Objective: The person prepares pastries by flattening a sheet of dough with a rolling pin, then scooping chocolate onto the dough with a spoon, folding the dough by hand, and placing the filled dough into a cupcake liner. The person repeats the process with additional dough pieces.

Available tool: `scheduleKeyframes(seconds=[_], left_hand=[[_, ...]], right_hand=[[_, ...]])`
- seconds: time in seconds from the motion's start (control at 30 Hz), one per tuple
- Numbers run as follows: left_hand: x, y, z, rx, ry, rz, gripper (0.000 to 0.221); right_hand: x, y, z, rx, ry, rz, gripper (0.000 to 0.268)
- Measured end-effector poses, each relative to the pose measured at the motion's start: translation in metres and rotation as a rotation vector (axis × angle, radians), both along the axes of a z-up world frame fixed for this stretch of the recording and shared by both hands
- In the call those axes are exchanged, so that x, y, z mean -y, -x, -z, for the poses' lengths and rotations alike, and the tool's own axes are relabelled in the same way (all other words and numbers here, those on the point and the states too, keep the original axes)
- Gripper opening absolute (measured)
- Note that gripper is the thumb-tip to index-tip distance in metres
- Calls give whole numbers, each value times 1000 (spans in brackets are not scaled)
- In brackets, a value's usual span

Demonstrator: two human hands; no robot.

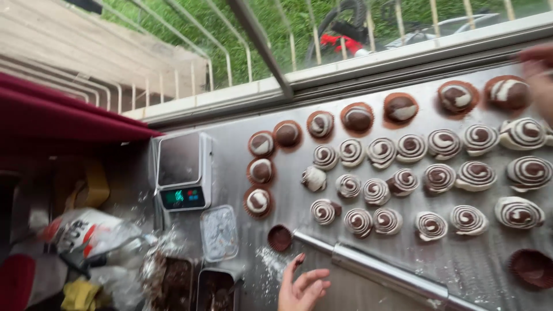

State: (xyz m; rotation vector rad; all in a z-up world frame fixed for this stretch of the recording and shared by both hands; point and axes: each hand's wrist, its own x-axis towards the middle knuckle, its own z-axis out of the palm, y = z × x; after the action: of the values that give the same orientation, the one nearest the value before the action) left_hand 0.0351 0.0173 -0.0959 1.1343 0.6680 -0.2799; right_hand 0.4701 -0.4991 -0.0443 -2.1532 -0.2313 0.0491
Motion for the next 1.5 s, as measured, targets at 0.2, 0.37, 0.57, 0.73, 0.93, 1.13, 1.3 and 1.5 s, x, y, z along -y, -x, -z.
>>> scheduleKeyframes(seconds=[0.2,0.37,0.57,0.73,0.93,1.13,1.3,1.5], left_hand=[[24,2,-40,53,1,-5,80],[4,32,-40,101,-3,5,81],[-28,68,-30,125,-42,-64,80],[-35,73,-49,112,-47,-101,79],[-38,73,-62,116,-23,-38,78],[-47,74,-81,131,-51,26,79],[-44,72,-108,302,-124,-5,72],[-22,65,-135,609,-695,192,59]], right_hand=[[-287,83,-71,213,214,-376,35],[-364,71,-26,152,567,-472,49],[-377,65,-8,-5,861,-500,60],[-382,76,-12,88,776,-403,77],[-423,151,-96,4,952,-587,58],[-399,175,-68,108,929,-518,50],[-372,246,-137,227,158,-275,52],[-323,396,-86,109,167,-354,43]])
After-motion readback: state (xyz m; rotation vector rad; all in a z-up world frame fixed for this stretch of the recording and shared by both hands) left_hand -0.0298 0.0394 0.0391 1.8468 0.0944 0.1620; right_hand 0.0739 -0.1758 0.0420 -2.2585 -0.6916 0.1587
